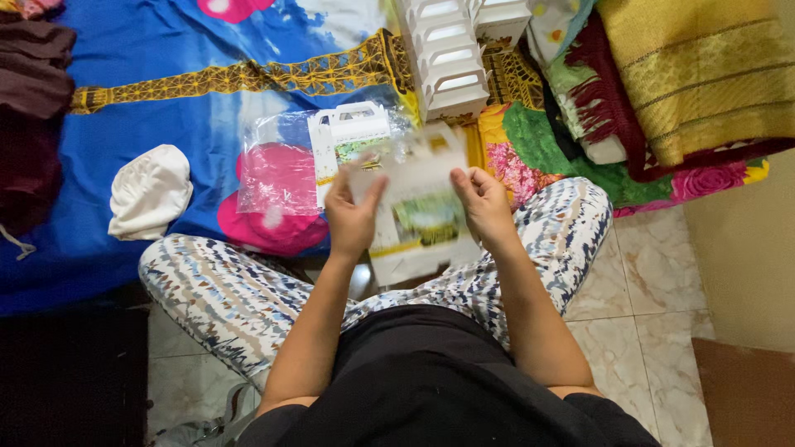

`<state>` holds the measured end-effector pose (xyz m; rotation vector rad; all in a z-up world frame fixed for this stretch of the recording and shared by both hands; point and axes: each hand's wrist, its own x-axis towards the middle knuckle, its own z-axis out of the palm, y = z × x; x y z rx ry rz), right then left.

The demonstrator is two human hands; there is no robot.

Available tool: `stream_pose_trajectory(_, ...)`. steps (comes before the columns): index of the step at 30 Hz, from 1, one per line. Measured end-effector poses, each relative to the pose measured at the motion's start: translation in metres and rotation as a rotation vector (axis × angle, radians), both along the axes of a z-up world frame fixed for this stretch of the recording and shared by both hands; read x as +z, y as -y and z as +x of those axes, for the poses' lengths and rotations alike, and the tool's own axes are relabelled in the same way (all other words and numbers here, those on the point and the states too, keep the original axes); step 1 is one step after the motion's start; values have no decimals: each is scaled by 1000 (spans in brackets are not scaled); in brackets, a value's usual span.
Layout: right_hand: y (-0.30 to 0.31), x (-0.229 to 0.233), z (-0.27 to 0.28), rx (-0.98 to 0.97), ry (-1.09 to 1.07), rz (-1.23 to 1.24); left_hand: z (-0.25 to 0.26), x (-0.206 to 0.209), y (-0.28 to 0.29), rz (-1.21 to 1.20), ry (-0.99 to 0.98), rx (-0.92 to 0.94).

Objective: The person sits on the floor and repeatedly folds flat white cardboard pieces into small boxes. They fold the sides, tuck the flaps, and then place the assembled boxes into a growing stack.

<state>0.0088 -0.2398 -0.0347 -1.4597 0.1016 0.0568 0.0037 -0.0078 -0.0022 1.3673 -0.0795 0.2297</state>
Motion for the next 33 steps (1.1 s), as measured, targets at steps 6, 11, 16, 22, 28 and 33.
stream_pose_trajectory(6, -8, 2, -2, -49, 194, -244, 11, -14, -8, -198, -82, -22)
stream_pose_trajectory(11, -11, 5, 1, -168, 265, -314, 10, -26, -3, 162, -110, -124)
stream_pose_trajectory(16, -12, -2, 1, -242, 203, -471, 12, -33, -4, 244, -125, -135)
stream_pose_trajectory(22, -15, -2, 1, -353, 264, -600, 13, -33, -3, 296, -127, -197)
stream_pose_trajectory(28, -23, 3, -5, -352, 279, -563, 5, -19, 7, 407, -69, 59)
stream_pose_trajectory(33, -19, 2, -3, -402, 316, -592, 2, -16, 2, 536, -40, 55)
